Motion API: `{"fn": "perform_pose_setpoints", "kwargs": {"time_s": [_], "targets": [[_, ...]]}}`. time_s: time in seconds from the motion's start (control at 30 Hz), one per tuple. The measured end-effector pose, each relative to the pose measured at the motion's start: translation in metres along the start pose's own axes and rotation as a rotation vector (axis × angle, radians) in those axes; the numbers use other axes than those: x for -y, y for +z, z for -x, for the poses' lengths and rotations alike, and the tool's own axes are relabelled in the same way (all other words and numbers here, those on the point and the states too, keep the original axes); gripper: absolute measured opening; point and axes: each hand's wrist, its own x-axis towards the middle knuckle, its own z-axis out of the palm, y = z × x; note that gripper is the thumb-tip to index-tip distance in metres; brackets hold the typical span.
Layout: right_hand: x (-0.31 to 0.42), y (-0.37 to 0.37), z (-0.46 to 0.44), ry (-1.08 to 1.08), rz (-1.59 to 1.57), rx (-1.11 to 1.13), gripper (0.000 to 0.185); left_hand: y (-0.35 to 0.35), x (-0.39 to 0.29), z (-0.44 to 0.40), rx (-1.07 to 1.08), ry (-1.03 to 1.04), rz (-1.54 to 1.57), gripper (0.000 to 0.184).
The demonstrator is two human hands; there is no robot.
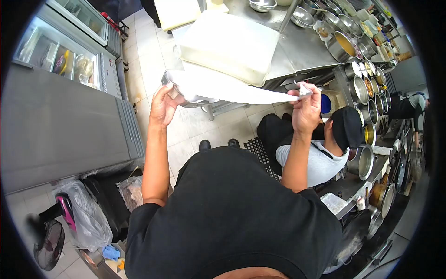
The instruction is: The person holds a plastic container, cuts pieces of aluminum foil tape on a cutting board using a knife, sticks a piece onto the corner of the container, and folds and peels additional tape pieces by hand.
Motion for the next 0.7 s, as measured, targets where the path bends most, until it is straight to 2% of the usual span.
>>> {"fn": "perform_pose_setpoints", "kwargs": {"time_s": [0.03,0.1,0.17,0.33,0.43,0.5,0.57,0.7], "targets": [[0.003,-0.008,-0.001,0.031,-0.132,0.056,0.017,0.001,-0.001,0.000,0.001,0.006,-0.003,0.016],[0.012,-0.023,0.002,0.068,-0.183,0.260,0.017,0.001,-0.005,0.002,0.074,0.005,0.076,0.015],[0.016,-0.034,0.007,0.133,-0.281,0.475,0.020,0.000,-0.005,0.000,0.041,0.040,0.018,0.015],[0.006,-0.057,0.028,0.357,-0.436,0.633,0.017,0.025,-0.014,0.003,0.019,0.124,-0.092,0.018],[0.007,-0.059,0.029,0.413,-0.134,0.871,0.026,0.029,-0.016,-0.002,0.070,0.180,-0.187,0.024],[0.014,-0.049,0.027,0.682,0.138,0.841,0.030,0.039,-0.018,-0.004,0.085,0.179,-0.225,0.028],[0.004,-0.039,0.021,0.505,0.488,0.871,0.026,0.051,-0.019,-0.006,0.101,0.175,-0.263,0.034],[0.012,0.043,0.010,0.249,0.414,0.586,0.023,0.073,-0.015,-0.006,0.094,0.226,-0.394,0.037]]}}
